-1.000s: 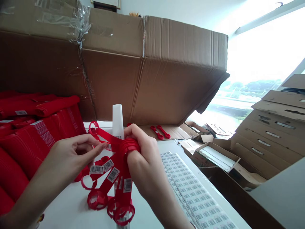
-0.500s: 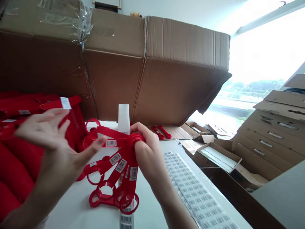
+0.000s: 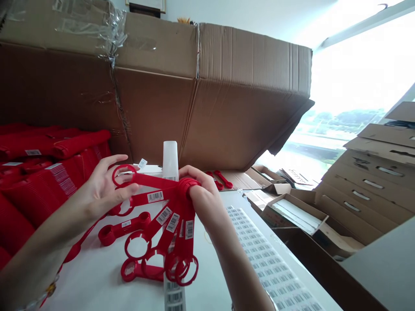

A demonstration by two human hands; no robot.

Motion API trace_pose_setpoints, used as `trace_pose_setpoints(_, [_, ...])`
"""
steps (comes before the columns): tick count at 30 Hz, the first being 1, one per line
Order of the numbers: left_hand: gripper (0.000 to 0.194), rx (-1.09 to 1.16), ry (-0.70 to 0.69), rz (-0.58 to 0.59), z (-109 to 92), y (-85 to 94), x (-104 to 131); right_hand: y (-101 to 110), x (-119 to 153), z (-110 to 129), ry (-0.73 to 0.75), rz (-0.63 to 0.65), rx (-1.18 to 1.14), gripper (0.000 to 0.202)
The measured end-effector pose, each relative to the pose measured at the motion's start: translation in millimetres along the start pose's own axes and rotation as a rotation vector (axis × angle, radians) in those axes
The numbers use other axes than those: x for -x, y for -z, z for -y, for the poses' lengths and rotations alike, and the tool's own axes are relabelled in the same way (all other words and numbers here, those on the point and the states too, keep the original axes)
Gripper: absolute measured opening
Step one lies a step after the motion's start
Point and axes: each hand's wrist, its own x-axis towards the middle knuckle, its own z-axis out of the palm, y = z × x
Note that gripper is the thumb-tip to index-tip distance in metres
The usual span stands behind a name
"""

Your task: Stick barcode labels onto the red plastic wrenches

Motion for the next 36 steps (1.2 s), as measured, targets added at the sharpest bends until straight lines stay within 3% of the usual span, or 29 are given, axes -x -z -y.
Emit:
trace_pose_setpoints(3, [0.058,-0.038,0.025,-0.046,-6,6.7,-1,0,2,6,0.005,-0.016,0.052,0.016])
trace_pose_setpoints(10, [0.069,-0.13,-0.035,-0.178,-6,6.6,2,1,5,7,0.041,-0.032,0.115,0.01])
trace_pose_setpoints(16, [0.03,-0.355,-0.225,-0.408,-23,-7.6,25,-2,9,2,0.1,-0.036,0.147,0.02])
trace_pose_setpoints(18, [0.027,-0.381,-0.158,-0.383,-27,-10.7,32,-5,12,1,0.113,-0.053,0.171,0.021])
trace_pose_setpoints(23, [0.034,-0.285,0.034,-0.109,-26,-14.6,33,-12,16,3,0.132,-0.029,0.212,0.023])
trace_pose_setpoints(27, [0.03,-0.261,0.078,-0.089,-24,-17.3,30,-14,19,4,0.114,0.006,0.224,0.024])
trace_pose_setpoints(36, [0.029,-0.348,0.029,-0.02,-11,-11.2,28,-12,24,4,0.08,0.034,0.267,0.021])
